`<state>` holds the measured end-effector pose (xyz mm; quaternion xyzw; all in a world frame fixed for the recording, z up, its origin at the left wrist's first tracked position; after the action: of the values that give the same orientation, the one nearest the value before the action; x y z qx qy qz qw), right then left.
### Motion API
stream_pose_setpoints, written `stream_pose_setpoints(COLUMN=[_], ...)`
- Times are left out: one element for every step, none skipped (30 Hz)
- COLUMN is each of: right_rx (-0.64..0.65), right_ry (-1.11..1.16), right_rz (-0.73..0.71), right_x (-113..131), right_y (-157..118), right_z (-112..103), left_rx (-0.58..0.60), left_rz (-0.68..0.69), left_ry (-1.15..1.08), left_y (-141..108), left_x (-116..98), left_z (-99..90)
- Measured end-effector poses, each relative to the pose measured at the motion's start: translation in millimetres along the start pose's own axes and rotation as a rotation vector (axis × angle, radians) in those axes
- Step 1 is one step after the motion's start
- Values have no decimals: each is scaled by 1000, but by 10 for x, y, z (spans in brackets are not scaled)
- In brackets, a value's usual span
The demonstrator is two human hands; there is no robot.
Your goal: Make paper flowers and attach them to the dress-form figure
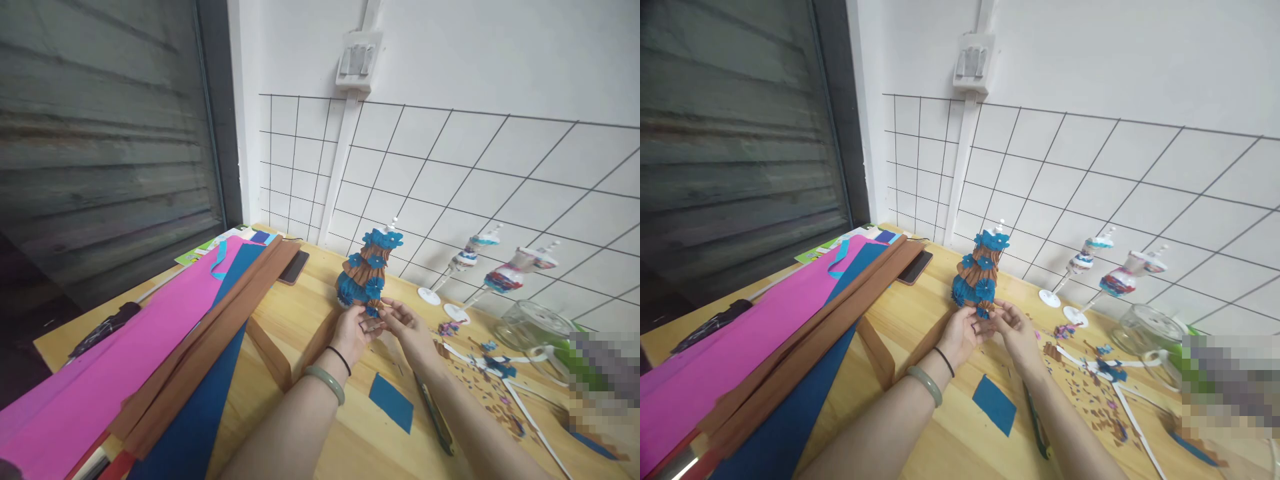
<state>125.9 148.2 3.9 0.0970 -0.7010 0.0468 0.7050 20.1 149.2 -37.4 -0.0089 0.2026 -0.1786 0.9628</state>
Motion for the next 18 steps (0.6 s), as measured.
stream_pose_setpoints(right_rx=[-7, -12, -17, -20, -21, -21, -18, -15, -10, -5, -1, 3, 6, 7, 8, 9, 9, 10], right_ry=[3, 7, 12, 18, 25, 33, 42, 52, 63, 75, 86, 97, 108, 120, 132, 145, 159, 172], right_rz=[4, 7, 11, 14, 18, 21, 26, 30, 34, 39, 45, 51, 57, 64, 70, 75, 81, 86], right_x=[-5, -10, -16, -22, -28, -33, -37, -41, -44, -46, -48, -51, -54, -58, -63, -68, -74, -80], right_y=[-3, -5, -6, -7, -7, -7, -5, -3, 0, 5, 11, 18, 27, 36, 45, 54, 62, 69], right_z=[-7, -14, -19, -23, -24, -24, -22, -18, -13, -7, -2, 3, 7, 9, 9, 8, 6, 3], left_rx=[-1, -1, 1, 4, 7, 13, 19, 27, 35, 42, 49, 54, 57, 57, 57, 55, 54, 52], left_rz=[4, 9, 13, 16, 19, 23, 25, 29, 33, 39, 44, 49, 54, 58, 61, 65, 68, 72], left_ry=[4, 7, 10, 12, 14, 15, 17, 18, 20, 22, 25, 28, 31, 34, 37, 40, 42, 43], left_y=[2, 4, 6, 8, 10, 11, 12, 10, 8, 4, -1, -6, -11, -15, -19, -22, -25, -26], left_x=[3, 5, 7, 9, 11, 13, 14, 15, 15, 15, 13, 11, 8, 5, 2, -1, -3, -5], left_z=[-1, -3, -5, -7, -8, -9, -9, -8, -6, -2, 4, 10, 17, 24, 32, 39, 46, 51])
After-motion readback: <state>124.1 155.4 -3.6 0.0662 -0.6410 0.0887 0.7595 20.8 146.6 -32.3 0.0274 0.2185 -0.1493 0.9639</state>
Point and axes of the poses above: each hand's wrist, its own y-axis towards the middle knuckle, its own z-axis out of the palm, x = y × z, the point moved 3 cm from there along y, towards the middle knuckle, and after that the axes turned 11 degrees about x, right-handed, at the moved point
